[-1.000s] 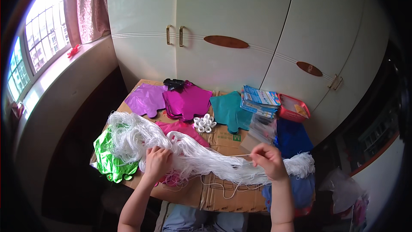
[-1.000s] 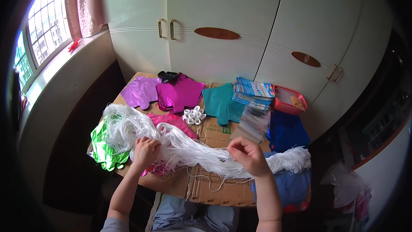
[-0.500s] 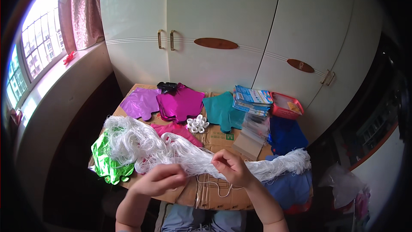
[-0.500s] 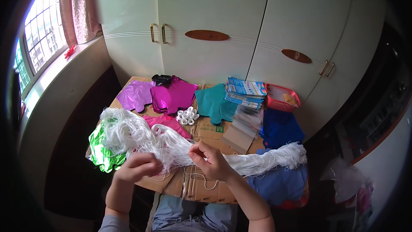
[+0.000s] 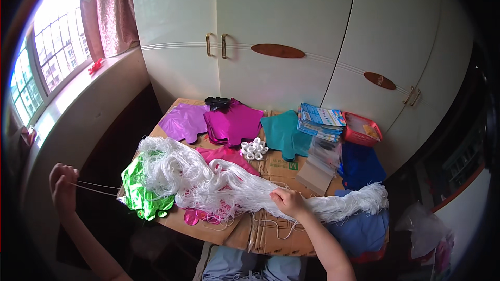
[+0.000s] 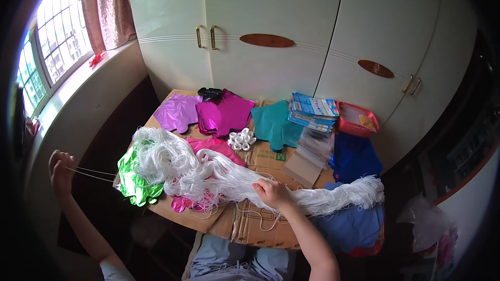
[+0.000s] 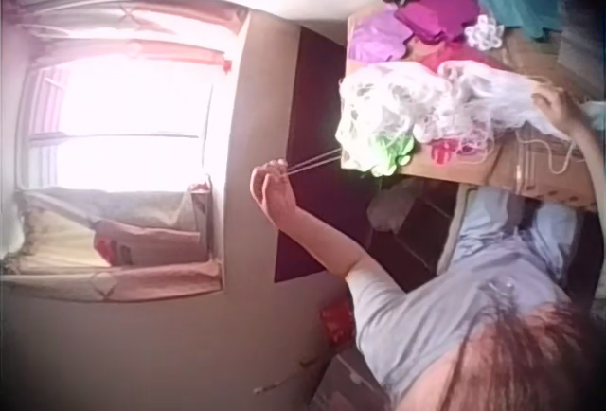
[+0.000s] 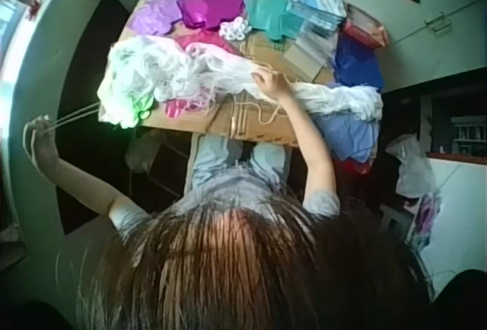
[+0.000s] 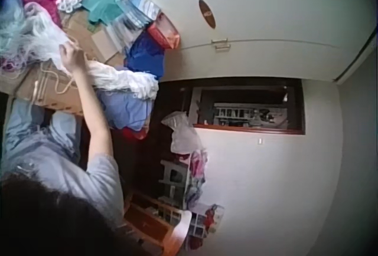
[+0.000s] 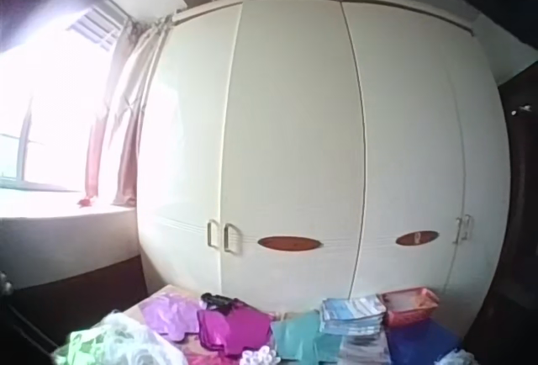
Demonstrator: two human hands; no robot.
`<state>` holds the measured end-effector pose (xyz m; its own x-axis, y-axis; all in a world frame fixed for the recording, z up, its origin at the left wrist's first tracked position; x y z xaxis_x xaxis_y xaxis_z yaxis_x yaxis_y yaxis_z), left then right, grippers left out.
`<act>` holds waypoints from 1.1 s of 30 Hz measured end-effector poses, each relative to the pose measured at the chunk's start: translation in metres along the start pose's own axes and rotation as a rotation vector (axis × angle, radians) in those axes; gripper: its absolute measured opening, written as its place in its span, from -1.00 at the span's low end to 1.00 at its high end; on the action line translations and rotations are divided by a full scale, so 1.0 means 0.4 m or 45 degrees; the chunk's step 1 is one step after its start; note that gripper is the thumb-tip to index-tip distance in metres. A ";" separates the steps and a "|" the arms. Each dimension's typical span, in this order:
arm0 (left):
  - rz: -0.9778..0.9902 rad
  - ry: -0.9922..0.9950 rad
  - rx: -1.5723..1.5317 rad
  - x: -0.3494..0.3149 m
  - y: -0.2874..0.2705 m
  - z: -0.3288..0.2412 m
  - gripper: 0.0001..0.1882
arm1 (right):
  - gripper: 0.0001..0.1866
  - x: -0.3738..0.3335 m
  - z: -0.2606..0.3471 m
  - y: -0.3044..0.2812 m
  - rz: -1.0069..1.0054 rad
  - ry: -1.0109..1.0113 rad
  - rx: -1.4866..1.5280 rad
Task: Untying and sorting bundles of white synthetic netting on a table.
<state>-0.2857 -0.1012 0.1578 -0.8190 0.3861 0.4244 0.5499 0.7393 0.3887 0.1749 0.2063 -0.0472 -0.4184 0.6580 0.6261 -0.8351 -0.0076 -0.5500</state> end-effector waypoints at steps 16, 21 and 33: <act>1.617 0.460 0.403 -0.420 0.506 0.101 -0.75 | -0.53 -0.036 0.440 0.107 0.905 0.001 1.358; 1.523 -0.078 0.148 -0.409 0.457 0.182 -0.80 | -0.73 -0.083 0.341 -0.011 0.986 0.725 1.932; 1.272 -0.958 -0.376 -0.528 0.339 0.301 -0.84 | -0.82 -0.115 0.164 -0.067 0.361 0.666 1.012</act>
<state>-0.0577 -0.0162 0.0224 0.1304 0.9855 0.1086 0.9116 -0.1623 0.3777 0.1932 0.1266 -0.0250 -0.5893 0.8016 0.1010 -0.8052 -0.5930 0.0081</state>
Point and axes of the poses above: each hand's wrist, its own x-axis towards the middle knuckle, its own y-axis out of the palm, z = x × y, the point moved 2 cm from there along x, towards the middle knuckle, and after that the axes turned 13 degrees about -z, right-handed, at the moved point
